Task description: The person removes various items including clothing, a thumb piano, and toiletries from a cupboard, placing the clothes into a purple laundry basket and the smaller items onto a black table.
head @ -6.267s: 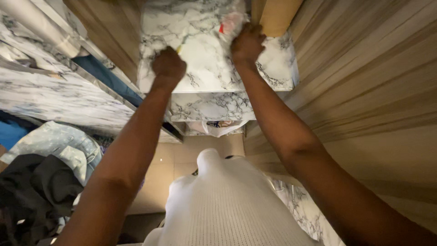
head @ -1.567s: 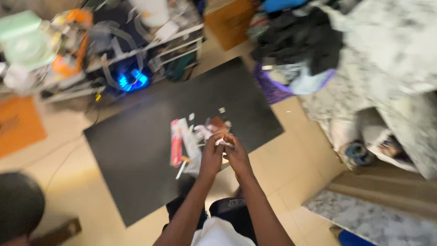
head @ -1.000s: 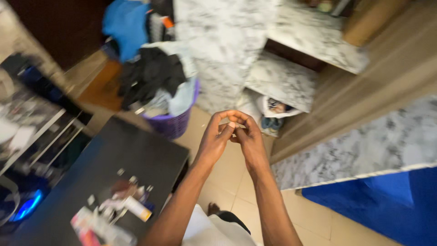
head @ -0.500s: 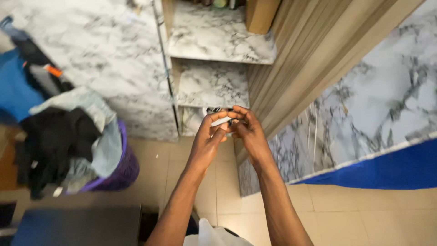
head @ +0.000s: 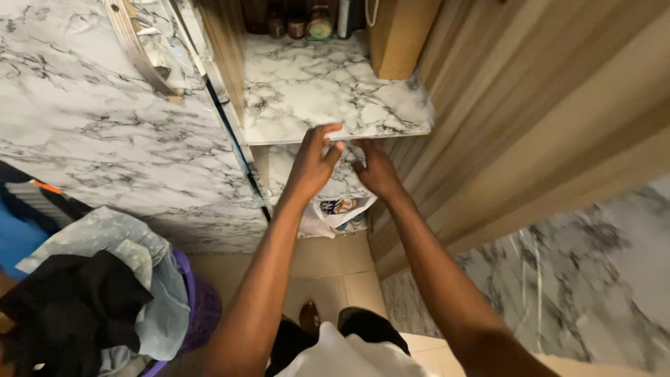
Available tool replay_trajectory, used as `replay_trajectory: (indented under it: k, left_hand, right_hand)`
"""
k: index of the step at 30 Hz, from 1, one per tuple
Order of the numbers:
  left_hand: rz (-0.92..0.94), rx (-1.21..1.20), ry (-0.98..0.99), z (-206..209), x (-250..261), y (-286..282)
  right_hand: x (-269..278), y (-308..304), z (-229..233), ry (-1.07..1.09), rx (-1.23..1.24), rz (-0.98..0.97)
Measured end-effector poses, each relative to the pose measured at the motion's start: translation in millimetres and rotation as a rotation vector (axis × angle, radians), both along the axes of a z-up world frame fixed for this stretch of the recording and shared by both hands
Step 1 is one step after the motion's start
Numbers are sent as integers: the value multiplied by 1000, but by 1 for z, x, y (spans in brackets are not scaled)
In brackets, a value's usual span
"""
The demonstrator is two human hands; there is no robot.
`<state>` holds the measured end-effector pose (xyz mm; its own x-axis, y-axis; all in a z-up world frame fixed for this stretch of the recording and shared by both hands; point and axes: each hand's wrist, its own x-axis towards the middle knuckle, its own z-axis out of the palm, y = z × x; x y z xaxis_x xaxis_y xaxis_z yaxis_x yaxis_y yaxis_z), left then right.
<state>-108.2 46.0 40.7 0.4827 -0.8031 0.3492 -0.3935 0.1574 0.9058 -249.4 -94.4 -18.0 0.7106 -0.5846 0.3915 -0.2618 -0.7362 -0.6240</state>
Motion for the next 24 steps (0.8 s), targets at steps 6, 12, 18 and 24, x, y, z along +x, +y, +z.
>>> replay_trajectory:
  k: [6, 12, 18, 24]
  left_hand:
    - [66, 137, -60, -26, 72, -44]
    - [240, 171, -397, -103, 124, -106]
    - [405, 199, -656, -114, 154, -163]
    - [405, 256, -617, -119, 184, -222]
  right_hand:
    - [66, -75, -30, 69, -155, -18]
    - [150, -155, -27, 69, -362, 62]
    - [239, -214, -48, 13, -496, -45]
    - [316, -273, -56, 21, -571, -124]
